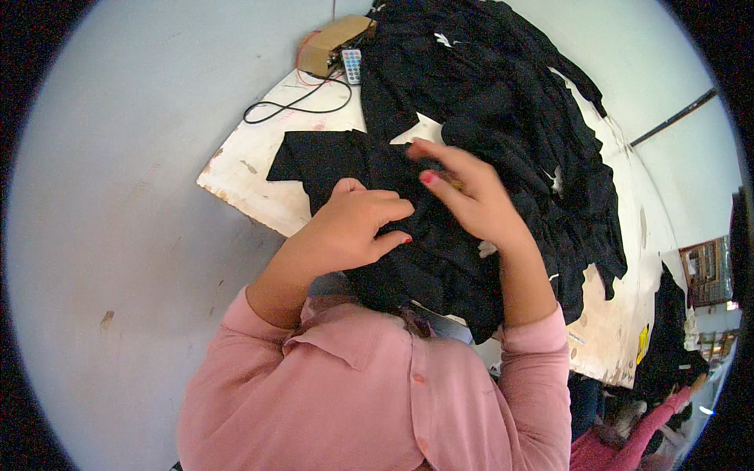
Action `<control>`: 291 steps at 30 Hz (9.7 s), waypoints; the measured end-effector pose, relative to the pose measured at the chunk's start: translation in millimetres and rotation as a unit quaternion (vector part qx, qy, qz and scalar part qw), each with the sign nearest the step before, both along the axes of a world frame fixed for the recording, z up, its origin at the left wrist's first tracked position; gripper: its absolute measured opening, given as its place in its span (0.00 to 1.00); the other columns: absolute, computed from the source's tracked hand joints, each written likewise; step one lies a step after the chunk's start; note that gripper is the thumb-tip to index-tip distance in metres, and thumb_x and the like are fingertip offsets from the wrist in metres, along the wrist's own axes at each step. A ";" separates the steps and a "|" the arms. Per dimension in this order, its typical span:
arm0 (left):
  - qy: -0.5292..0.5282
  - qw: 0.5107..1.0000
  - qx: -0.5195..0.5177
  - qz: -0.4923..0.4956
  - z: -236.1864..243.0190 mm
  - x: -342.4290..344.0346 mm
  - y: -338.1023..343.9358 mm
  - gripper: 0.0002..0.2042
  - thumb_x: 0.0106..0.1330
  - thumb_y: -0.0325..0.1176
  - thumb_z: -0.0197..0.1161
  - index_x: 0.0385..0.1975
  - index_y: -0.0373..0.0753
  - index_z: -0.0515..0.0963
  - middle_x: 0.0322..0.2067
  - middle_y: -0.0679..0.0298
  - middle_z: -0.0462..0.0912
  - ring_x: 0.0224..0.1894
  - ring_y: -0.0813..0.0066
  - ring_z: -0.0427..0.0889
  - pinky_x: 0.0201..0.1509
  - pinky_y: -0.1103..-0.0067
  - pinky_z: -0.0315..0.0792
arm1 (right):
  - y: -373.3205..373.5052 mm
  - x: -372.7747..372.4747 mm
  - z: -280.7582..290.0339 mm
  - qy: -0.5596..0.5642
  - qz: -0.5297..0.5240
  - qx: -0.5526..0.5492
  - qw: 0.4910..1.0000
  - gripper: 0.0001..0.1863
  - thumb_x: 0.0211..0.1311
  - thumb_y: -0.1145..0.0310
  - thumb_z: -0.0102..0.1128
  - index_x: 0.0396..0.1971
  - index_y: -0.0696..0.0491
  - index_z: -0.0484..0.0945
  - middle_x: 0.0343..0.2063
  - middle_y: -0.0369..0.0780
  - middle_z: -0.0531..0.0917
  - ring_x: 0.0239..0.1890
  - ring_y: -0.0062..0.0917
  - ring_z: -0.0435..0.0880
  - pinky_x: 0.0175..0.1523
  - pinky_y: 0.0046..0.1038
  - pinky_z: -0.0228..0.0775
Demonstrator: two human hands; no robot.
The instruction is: The person uses a small pair of scissors to cut a black fabric garment with white floral patterns on a table. They repeatedly lift, fold, and trim sections of the fabric, handling it one piece at a time.
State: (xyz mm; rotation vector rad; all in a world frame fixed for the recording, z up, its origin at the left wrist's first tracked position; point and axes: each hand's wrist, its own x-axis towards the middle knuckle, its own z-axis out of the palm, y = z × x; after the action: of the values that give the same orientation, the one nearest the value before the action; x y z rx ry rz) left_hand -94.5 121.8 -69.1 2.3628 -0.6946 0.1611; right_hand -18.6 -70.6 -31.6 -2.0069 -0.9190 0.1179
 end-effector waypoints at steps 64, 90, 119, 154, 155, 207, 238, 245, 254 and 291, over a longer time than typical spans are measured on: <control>0.258 0.868 -0.405 -0.124 24.9 28.8 19.2 0.09 0.56 0.26 0.67 0.35 0.37 0.74 0.36 0.63 0.80 0.42 0.77 0.79 0.48 0.81 0.72 | -33.9 -75.5 38.5 -0.098 -0.090 -0.072 0.988 0.34 0.58 0.58 0.61 0.62 0.57 0.62 0.45 0.48 0.66 0.45 0.36 0.69 0.53 0.29 0.63; -0.007 1.000 0.026 -0.012 7.9 11.2 -10.0 0.18 0.52 0.38 0.66 0.43 0.42 0.76 0.37 0.57 0.80 0.42 0.57 0.79 0.44 0.67 0.71 | -100.7 -6.6 7.6 -0.069 -0.042 -0.159 0.984 0.37 0.31 0.55 0.78 0.45 0.57 0.76 0.41 0.45 0.80 0.45 0.36 0.79 0.51 0.31 0.70; -0.123 0.987 -0.103 0.008 122.9 34.8 -8.0 0.05 0.55 0.28 0.67 0.26 0.33 0.78 0.22 0.62 0.78 0.25 0.76 0.76 0.31 0.81 0.66 | -109.2 12.7 64.0 -0.208 -0.172 0.098 0.958 0.14 0.53 0.78 0.58 0.42 0.55 0.78 0.33 0.38 0.84 0.36 0.20 0.81 0.44 0.23 0.71; -0.157 0.984 -0.059 -0.060 127.2 21.3 7.3 0.03 0.55 0.29 0.67 0.27 0.37 0.81 0.21 0.62 0.78 0.23 0.72 0.76 0.27 0.80 0.67 | -7.7 -16.1 51.0 -0.064 0.103 0.112 0.986 0.24 0.50 0.69 0.68 0.49 0.56 0.75 0.42 0.43 0.82 0.43 0.29 0.81 0.49 0.27 0.70; -0.151 0.987 -0.042 -0.044 131.4 16.6 12.3 0.03 0.54 0.29 0.67 0.27 0.37 0.81 0.22 0.62 0.79 0.23 0.72 0.76 0.28 0.80 0.67 | -4.7 -19.8 55.7 0.041 0.133 0.103 0.985 0.25 0.51 0.69 0.68 0.50 0.56 0.74 0.40 0.41 0.82 0.42 0.24 0.80 0.50 0.25 0.69; 0.095 0.966 -0.239 0.022 79.7 31.3 71.0 0.05 0.61 0.30 0.63 0.30 0.34 0.78 0.26 0.74 0.76 0.31 0.89 0.70 0.36 0.87 0.64 | -144.9 -21.6 45.7 0.134 -0.131 0.086 0.978 0.14 0.38 0.69 0.76 0.23 0.55 0.77 0.22 0.30 0.77 0.26 0.14 0.73 0.32 0.19 0.64; 0.317 0.878 -0.231 -0.275 58.0 62.2 -68.4 0.17 0.61 0.36 0.65 0.44 0.30 0.76 0.40 0.63 0.81 0.43 0.78 0.77 0.50 0.81 0.70 | -238.1 -58.7 22.8 0.045 -0.235 0.250 0.938 0.13 0.44 0.67 0.69 0.26 0.59 0.76 0.28 0.39 0.78 0.31 0.25 0.76 0.40 0.25 0.67; 0.376 0.832 -0.350 -0.208 67.9 49.2 -57.7 0.10 0.62 0.30 0.63 0.41 0.33 0.80 0.36 0.67 0.82 0.38 0.84 0.77 0.44 0.86 0.70 | -161.9 -53.1 26.3 -0.182 -0.417 -0.187 0.871 0.24 0.62 0.64 0.55 0.58 0.55 0.67 0.42 0.49 0.75 0.40 0.44 0.78 0.47 0.36 0.70; 0.290 0.887 -0.302 -0.193 73.9 45.2 -60.6 0.10 0.62 0.31 0.63 0.40 0.34 0.81 0.32 0.69 0.80 0.35 0.86 0.75 0.40 0.87 0.68 | -99.8 -76.0 41.0 -0.333 -0.189 -0.037 0.923 0.22 0.49 0.69 0.66 0.47 0.55 0.78 0.32 0.42 0.81 0.29 0.32 0.79 0.33 0.28 0.72; 0.191 0.969 -0.078 -0.139 88.3 56.5 2.0 0.11 0.56 0.32 0.69 0.35 0.33 0.78 0.31 0.68 0.80 0.35 0.83 0.76 0.40 0.84 0.70 | -131.7 -38.5 1.4 0.212 -0.214 0.316 0.899 0.18 0.39 0.59 0.74 0.28 0.53 0.78 0.24 0.31 0.76 0.28 0.17 0.73 0.35 0.19 0.60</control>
State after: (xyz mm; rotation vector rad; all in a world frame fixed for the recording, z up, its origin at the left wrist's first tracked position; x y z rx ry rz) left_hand -38.0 123.9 19.2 2.0384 -0.7785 -0.3406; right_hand -57.1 -202.2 -30.2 -1.4361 -0.1754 0.0034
